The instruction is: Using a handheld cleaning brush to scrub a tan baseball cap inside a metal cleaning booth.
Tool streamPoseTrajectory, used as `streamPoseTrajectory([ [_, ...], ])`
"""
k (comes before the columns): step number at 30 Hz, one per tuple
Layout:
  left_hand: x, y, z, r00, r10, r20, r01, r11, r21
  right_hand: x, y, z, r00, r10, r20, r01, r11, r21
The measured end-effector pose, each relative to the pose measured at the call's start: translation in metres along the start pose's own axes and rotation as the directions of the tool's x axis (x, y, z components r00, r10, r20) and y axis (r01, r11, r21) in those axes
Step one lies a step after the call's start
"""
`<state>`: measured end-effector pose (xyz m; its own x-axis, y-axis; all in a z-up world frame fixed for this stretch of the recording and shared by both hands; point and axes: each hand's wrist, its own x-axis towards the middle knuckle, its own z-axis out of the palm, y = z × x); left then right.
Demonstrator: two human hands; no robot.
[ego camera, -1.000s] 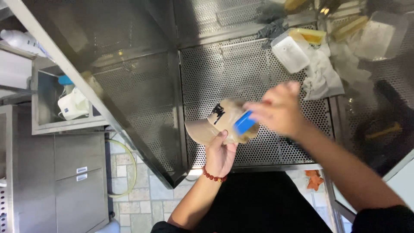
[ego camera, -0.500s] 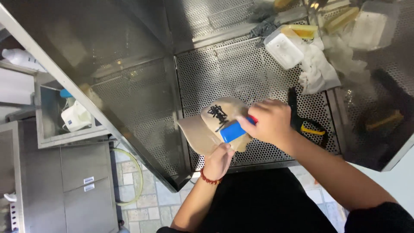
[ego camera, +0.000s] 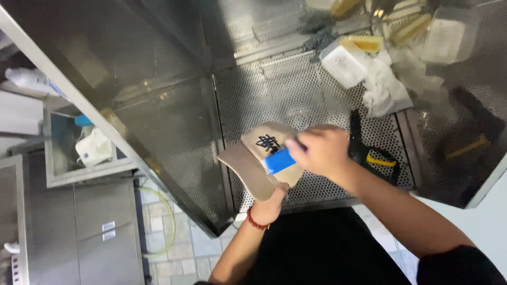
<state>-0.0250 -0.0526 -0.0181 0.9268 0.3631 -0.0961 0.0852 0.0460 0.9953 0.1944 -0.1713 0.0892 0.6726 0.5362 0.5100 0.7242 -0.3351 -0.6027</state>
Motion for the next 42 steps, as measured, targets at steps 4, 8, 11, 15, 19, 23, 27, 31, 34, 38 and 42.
streamPoseTrajectory([
  [4, 0.002, 0.024, 0.0, 0.998, -0.058, 0.0, 0.058, 0.998, 0.011, 0.0, 0.021, 0.012, 0.988, 0.106, 0.116, -0.091, 0.988, -0.125],
  [8, 0.001, 0.011, 0.002, 0.998, -0.05, 0.025, 0.05, 0.999, 0.005, -0.003, 0.028, 0.012, 0.968, 0.171, 0.182, -0.103, 0.938, -0.332],
  [11, -0.003, 0.003, -0.006, 0.997, -0.071, 0.042, 0.071, 0.997, 0.01, -0.005, 0.042, 0.016, 0.968, 0.155, 0.197, -0.083, 0.939, -0.333],
  [15, 0.004, -0.012, -0.009, 0.998, 0.002, 0.066, 0.014, 0.972, -0.236, -0.009, 0.033, 0.019, 0.891, 0.362, 0.275, -0.279, 0.913, -0.297],
  [19, 0.015, 0.035, -0.012, 0.995, 0.079, 0.064, -0.017, 0.75, -0.661, -0.018, 0.037, 0.023, 0.943, 0.246, 0.225, -0.221, 0.966, -0.132],
  [23, 0.033, 0.039, -0.02, 0.983, 0.18, 0.034, -0.037, 0.377, -0.926, -0.02, 0.036, 0.016, 0.926, 0.337, 0.169, -0.279, 0.914, -0.294],
  [27, 0.032, 0.016, -0.013, 0.986, 0.169, -0.009, -0.05, 0.244, -0.968, -0.014, -0.022, 0.023, 0.93, 0.31, 0.197, -0.317, 0.948, 0.001],
  [31, 0.028, 0.041, -0.012, 0.998, -0.006, -0.057, -0.054, 0.266, -0.963, -0.014, -0.023, 0.009, 0.996, -0.061, 0.058, 0.065, 0.995, -0.076],
  [34, 0.028, 0.038, -0.018, 0.995, -0.091, -0.051, -0.023, 0.284, -0.959, -0.002, -0.002, -0.005, 0.998, -0.005, 0.063, 0.018, 0.979, -0.201],
  [38, 0.024, 0.045, -0.015, 0.997, -0.071, 0.022, 0.039, 0.246, -0.969, 0.004, -0.013, -0.004, 0.996, -0.075, -0.047, 0.061, 0.968, -0.243],
  [42, 0.018, 0.054, -0.014, 0.997, -0.049, 0.061, 0.07, 0.232, -0.97, 0.006, 0.006, -0.005, 0.984, -0.174, -0.045, 0.159, 0.959, -0.234],
])
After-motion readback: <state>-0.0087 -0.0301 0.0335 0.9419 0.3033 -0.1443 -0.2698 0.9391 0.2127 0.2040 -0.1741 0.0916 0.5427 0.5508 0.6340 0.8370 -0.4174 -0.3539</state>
